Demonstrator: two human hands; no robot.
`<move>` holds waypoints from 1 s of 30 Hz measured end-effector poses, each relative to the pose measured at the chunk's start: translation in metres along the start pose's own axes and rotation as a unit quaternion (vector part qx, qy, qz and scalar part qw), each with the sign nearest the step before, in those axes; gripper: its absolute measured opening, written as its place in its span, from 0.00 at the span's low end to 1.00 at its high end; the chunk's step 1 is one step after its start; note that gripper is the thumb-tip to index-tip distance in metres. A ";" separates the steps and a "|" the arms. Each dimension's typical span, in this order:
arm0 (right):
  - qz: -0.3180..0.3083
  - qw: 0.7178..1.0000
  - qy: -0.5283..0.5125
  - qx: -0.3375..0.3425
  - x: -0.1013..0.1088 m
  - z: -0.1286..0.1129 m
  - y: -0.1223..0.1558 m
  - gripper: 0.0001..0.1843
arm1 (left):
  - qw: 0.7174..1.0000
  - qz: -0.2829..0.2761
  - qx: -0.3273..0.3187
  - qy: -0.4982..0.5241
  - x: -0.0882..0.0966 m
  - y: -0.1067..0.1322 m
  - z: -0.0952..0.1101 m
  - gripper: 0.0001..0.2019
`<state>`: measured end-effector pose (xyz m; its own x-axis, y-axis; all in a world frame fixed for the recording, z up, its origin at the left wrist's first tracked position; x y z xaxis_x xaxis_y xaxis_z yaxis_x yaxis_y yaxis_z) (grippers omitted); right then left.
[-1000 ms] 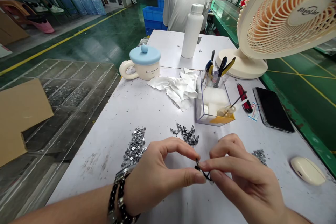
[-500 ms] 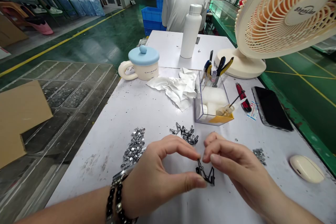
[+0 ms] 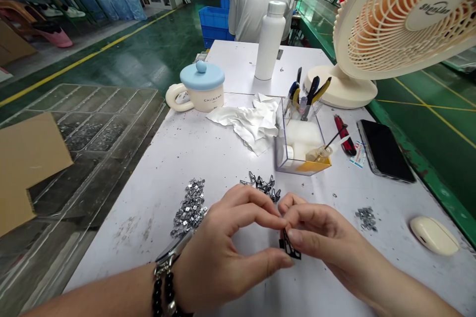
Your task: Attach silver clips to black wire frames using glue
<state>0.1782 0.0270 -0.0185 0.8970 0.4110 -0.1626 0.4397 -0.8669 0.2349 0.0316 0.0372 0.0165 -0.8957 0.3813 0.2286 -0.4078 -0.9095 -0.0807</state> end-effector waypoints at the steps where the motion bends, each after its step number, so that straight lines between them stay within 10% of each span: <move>1: 0.000 1.000 -0.001 0.001 0.000 0.000 0.000 0.11 | 1.000 0.001 0.000 0.000 0.000 0.000 -0.001 0.11; 30: 0.037 0.995 -0.083 -0.047 -0.011 0.008 0.005 0.14 | 0.970 0.090 -0.151 -0.167 -0.003 0.009 0.008 0.11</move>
<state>0.1704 0.0158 -0.0236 0.9106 0.2885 -0.2960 0.3825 -0.8595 0.3391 0.0321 0.0266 0.0224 -0.8706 0.1012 0.4816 -0.3295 -0.8467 -0.4177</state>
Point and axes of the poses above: each hand's wrist, its own y-axis away from the middle knuckle, its own x-axis out of the back of the hand, z = x × y, the point moved 5 cm from there along -y, towards the middle knuckle, and after that the axes turned 9 degrees about x, right-handed, at the moved point
